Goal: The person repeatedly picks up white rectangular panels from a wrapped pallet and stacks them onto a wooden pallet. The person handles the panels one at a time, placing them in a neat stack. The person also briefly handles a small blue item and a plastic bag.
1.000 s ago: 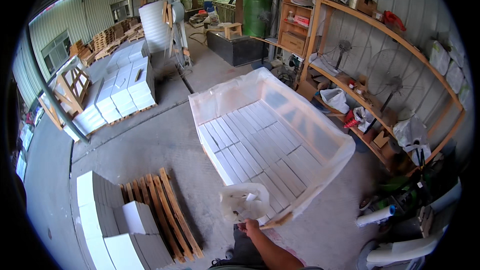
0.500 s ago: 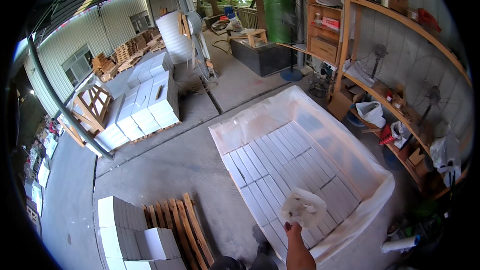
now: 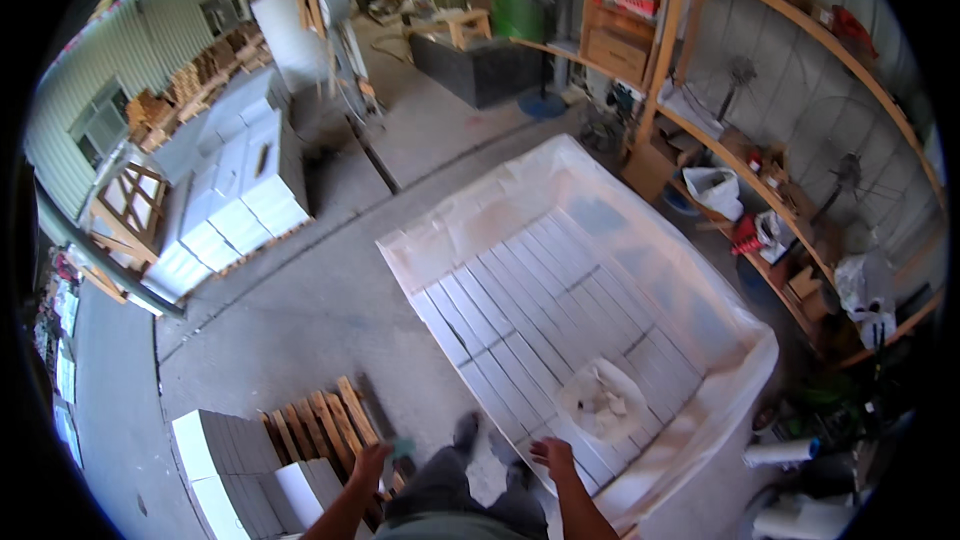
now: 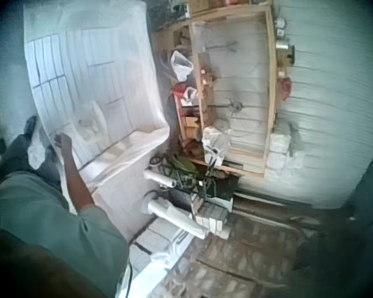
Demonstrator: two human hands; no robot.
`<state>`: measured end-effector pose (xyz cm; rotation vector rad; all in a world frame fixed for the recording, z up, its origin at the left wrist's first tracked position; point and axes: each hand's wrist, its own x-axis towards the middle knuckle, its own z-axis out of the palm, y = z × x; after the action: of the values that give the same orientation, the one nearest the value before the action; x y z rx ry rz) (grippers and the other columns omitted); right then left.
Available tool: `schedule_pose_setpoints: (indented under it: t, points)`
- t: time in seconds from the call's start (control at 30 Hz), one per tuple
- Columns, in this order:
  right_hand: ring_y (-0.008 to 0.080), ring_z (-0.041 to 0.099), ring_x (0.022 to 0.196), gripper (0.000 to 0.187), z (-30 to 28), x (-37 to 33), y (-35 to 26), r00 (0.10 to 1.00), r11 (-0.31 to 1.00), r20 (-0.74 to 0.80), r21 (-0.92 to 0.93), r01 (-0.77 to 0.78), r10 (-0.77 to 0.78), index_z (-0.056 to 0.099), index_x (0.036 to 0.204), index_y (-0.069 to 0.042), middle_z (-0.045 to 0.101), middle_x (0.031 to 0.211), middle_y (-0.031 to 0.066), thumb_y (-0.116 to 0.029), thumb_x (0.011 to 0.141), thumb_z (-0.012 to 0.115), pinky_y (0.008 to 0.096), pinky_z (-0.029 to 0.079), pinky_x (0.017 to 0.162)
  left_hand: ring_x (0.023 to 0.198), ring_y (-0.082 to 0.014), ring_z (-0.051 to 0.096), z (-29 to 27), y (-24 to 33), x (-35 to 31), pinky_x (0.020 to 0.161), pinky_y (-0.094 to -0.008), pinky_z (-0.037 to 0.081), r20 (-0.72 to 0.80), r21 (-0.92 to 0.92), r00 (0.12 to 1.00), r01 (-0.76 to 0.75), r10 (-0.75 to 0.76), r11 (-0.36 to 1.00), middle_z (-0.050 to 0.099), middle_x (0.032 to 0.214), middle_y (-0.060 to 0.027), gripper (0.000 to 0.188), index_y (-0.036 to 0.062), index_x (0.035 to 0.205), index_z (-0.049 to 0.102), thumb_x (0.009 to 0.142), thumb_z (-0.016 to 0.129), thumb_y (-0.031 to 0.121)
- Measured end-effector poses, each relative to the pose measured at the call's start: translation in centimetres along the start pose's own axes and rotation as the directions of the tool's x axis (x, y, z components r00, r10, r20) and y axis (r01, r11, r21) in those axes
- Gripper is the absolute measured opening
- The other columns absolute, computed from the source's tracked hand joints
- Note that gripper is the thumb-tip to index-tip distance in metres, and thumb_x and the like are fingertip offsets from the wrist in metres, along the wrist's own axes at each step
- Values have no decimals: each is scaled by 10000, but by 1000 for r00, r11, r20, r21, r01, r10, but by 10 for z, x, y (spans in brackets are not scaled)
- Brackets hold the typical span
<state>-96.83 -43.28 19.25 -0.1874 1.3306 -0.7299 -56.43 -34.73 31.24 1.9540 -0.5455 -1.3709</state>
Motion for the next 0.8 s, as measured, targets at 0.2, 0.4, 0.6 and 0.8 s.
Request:
schedule_pose_setpoints:
  t: [0.2, 0.4, 0.6, 0.8]
  points:
    - [183, 622, 834, 336, 140, -96, -68, 957, 964, 163, -81, 254, -238, 551, 1151, 20, 650, 994, 109, -173, 875, 563, 292, 493, 705, 701, -171, 590, 46, 151, 21, 665, -286, 475, 451, -312, 887, 59, 93, 948, 610, 779, -93, 309, -8, 944, 586, 902, 497, 285]
    - [193, 570, 1017, 491, 209, -150, -124, 817, 809, 330, -206, 550, -472, 437, 1298, 2, 546, 1205, 118, -91, 843, 597, 311, 473, 861, 732, -181, 594, 69, 209, 20, 698, -295, 479, 658, -266, 753, 218, 12, 939, 610, 829, -99, 297, -30, 1005, 571, 901, 515, 242]
    - [211, 555, 1056, 562, 204, -173, -145, 773, 694, 350, -344, 632, -530, 421, 1340, -54, 515, 1256, 115, -58, 811, 610, 315, 471, 881, 718, -179, 611, 99, 223, 10, 641, -294, 500, 723, -145, 690, 199, -33, 969, 615, 842, -105, 298, -27, 1032, 574, 897, 541, 237]
    - [217, 569, 1055, 521, 179, -186, -139, 769, 663, 327, -390, 639, -550, 461, 1314, -70, 544, 1222, 127, -66, 813, 603, 322, 476, 876, 684, -168, 611, 114, 212, -5, 627, -289, 503, 751, -80, 660, 130, -26, 988, 624, 800, -89, 299, -20, 1029, 590, 895, 553, 244]
